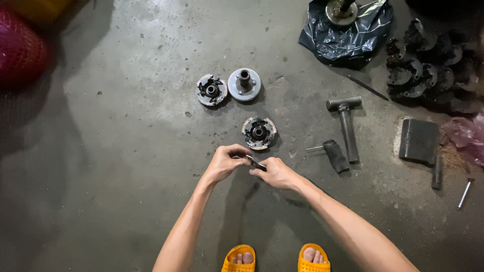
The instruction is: Assembling a motorcycle centrifugal clutch by installing shoes and springs into the carrier
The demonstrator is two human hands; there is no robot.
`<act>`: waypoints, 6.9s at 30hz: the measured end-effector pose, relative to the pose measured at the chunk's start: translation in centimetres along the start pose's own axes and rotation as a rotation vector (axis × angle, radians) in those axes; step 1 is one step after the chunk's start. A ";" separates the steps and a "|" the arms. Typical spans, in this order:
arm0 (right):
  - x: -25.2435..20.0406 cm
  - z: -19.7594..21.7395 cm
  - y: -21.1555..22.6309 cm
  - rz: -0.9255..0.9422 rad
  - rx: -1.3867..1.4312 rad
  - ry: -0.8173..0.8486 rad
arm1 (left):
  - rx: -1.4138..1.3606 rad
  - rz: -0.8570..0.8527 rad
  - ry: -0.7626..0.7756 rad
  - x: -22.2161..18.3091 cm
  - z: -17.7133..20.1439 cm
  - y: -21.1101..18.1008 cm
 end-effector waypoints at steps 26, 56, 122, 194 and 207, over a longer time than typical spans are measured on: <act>2.8 8.0 -6.2 0.282 0.037 -0.649 | -0.263 0.035 -0.688 -1.8 -2.1 3.6; -0.8 7.2 -1.7 0.275 0.149 -0.695 | 0.856 -0.553 -0.700 3.0 -5.4 -3.7; 2.9 8.5 -2.0 -0.201 -0.526 -0.248 | 0.441 -0.044 -0.273 3.3 -1.3 0.7; 8.1 5.7 6.8 -0.036 -0.699 -0.030 | 0.397 0.221 -0.342 7.2 -0.2 2.7; 7.3 9.4 6.8 0.127 -1.144 -0.116 | 0.527 0.295 -0.246 7.2 -1.8 1.5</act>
Point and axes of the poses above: each hand's wrist, its own x-axis towards the middle knuckle, its own z-axis out of the back of the hand, y = z × x, the point moved 9 cm from there along x, towards the middle knuckle, and after that the axes turned 8 degrees about z, right-handed, at the moved point
